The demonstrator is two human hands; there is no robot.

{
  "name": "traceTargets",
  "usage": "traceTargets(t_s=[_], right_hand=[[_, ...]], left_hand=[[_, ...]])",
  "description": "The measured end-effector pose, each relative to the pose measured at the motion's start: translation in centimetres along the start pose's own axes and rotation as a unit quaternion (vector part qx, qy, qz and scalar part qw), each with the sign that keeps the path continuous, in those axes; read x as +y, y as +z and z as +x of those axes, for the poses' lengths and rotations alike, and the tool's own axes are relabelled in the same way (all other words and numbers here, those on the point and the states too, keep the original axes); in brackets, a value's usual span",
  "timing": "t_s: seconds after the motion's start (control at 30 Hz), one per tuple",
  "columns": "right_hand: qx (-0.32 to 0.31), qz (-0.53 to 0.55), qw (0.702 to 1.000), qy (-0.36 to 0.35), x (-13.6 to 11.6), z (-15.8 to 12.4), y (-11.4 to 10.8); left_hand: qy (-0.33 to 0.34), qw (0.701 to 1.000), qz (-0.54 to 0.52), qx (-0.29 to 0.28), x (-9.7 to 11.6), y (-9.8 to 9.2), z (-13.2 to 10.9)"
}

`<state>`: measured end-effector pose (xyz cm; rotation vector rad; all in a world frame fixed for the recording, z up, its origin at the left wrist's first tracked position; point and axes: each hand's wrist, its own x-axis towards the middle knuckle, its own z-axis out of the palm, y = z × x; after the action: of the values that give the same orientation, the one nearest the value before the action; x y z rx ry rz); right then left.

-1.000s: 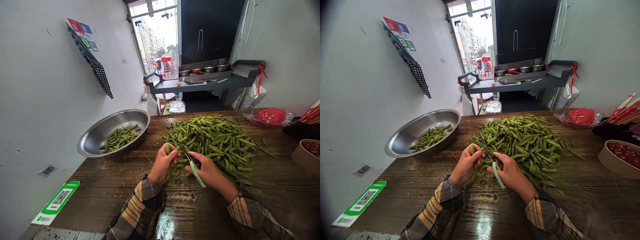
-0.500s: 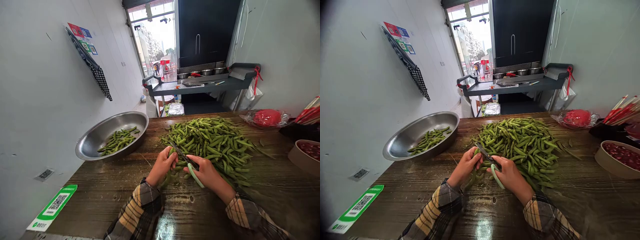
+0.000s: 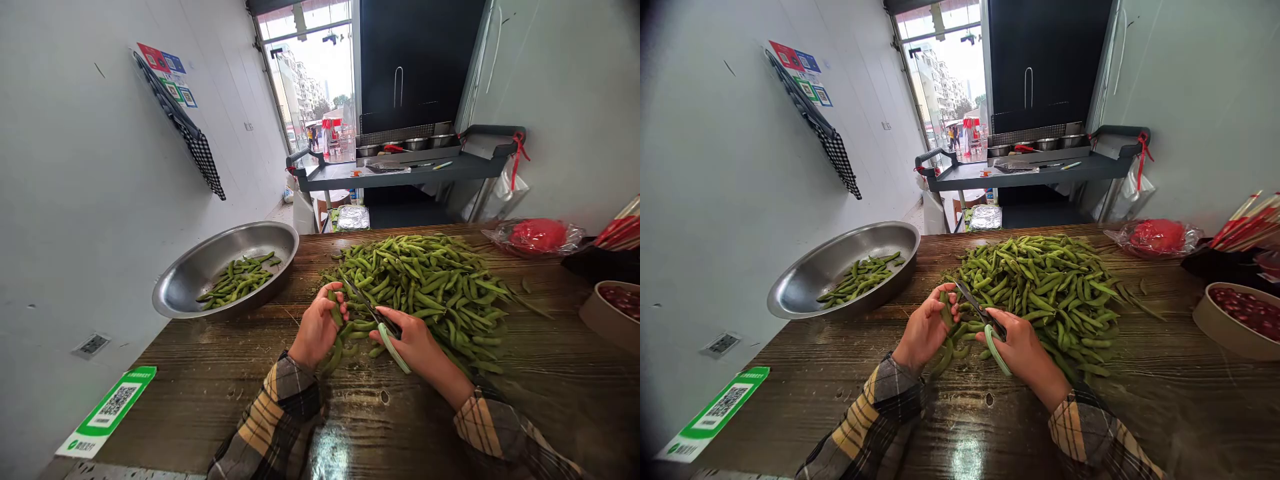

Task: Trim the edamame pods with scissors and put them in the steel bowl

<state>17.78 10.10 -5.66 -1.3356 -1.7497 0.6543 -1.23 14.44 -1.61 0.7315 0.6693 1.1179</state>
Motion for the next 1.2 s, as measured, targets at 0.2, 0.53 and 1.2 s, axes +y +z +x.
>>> traceTargets(t_s=[0.2, 0.53, 1.2], right_hand=[[-0.006, -0.001, 1.000, -0.004, -0.1, 0.0, 0.0], [-0.008, 0.013, 1.000, 0.003, -0.2, 0.0, -0.1], [-0.046, 0.055, 0.995, 0.063, -0.8, -0.3, -0.3]], left_hand=[[0.024, 0.998, 0.049, -0.006, -0.9, -0.2, 0.3], [0.088, 0.960, 0.267, -0.004, -1.3, -0.2, 0.4], [0.068, 0.993, 0.074, 0.066, -0.1, 0.4, -0.1]])
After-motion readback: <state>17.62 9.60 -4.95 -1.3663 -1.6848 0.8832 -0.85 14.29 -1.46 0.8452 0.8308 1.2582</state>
